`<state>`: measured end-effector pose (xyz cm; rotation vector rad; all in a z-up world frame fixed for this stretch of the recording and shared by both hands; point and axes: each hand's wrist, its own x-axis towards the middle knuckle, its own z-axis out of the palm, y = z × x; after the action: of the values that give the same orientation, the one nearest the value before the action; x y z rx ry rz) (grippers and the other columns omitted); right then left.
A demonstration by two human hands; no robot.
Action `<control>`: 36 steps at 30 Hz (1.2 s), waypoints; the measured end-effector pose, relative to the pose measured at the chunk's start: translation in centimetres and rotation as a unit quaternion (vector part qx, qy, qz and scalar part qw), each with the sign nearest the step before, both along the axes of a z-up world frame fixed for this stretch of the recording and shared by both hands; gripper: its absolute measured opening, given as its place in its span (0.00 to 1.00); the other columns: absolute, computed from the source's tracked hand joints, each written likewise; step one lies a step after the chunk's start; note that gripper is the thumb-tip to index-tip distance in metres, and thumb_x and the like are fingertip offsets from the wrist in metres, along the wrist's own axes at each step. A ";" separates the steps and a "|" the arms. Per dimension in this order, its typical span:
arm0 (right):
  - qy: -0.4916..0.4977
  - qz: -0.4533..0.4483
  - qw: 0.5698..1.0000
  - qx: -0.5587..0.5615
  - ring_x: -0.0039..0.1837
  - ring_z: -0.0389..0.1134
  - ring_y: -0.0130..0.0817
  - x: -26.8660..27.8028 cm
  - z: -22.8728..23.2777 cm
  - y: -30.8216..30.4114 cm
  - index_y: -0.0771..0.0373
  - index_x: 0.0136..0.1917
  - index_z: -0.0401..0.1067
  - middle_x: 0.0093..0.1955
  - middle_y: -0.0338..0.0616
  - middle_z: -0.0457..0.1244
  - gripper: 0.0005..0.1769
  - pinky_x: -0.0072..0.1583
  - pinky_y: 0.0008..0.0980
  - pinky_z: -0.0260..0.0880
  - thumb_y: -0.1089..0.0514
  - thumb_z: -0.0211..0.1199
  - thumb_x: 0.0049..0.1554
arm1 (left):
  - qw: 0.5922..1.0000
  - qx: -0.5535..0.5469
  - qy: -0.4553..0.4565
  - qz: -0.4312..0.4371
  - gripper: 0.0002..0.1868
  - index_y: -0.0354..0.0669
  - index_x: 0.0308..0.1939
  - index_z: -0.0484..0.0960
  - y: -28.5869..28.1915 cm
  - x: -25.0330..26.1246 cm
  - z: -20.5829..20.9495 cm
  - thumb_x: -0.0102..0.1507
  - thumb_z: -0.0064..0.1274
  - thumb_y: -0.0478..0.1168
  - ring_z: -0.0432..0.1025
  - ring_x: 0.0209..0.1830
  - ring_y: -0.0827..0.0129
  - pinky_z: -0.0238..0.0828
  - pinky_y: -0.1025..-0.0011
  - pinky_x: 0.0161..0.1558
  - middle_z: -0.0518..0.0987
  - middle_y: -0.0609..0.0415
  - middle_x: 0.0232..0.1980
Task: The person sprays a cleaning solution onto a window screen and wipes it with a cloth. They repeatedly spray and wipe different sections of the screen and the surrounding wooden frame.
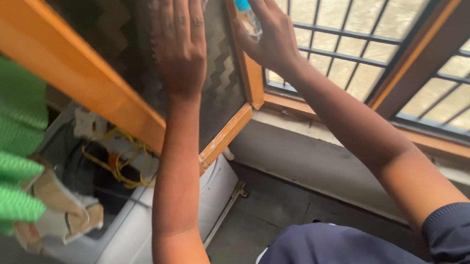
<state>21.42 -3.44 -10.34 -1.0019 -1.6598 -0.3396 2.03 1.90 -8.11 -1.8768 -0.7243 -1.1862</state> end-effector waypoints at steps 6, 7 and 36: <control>0.007 0.009 0.998 -0.056 0.47 0.70 0.50 -1.1 -1.7 2.1 0.54 0.80 0.56 0.53 0.52 0.63 0.39 0.48 0.44 0.72 0.62 0.67 0.60 | 0.997 0.016 0.032 0.063 0.22 0.44 0.77 0.66 -1.2 -2.7 -0.6 0.79 0.48 0.35 0.56 0.82 0.61 0.58 0.57 0.80 0.63 0.54 0.80; 0.006 0.016 0.999 -0.051 0.48 0.70 0.50 -1.1 -2.2 2.4 0.53 0.80 0.56 0.54 0.52 0.63 0.38 0.49 0.44 0.72 0.62 0.67 0.60 | 0.998 0.009 0.032 0.062 0.22 0.44 0.78 0.66 -1.2 -2.7 -1.0 0.79 0.48 0.35 0.56 0.82 0.61 0.58 0.57 0.80 0.63 0.54 0.80; 0.126 0.071 0.982 -0.124 0.59 0.72 0.51 -0.5 -10.7 3.1 0.63 0.78 0.57 0.59 0.60 0.65 0.33 0.60 0.43 0.73 0.65 0.63 0.63 | 0.981 -0.141 0.075 0.114 0.31 0.51 0.82 0.58 -0.9 0.1 -12.7 0.74 0.40 0.35 0.49 0.84 0.67 0.53 0.60 0.81 0.56 0.61 0.84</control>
<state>20.89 -0.36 -21.08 -1.0558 -1.5537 0.0902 2.15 0.96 -20.81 -2.0221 -1.0350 -0.8217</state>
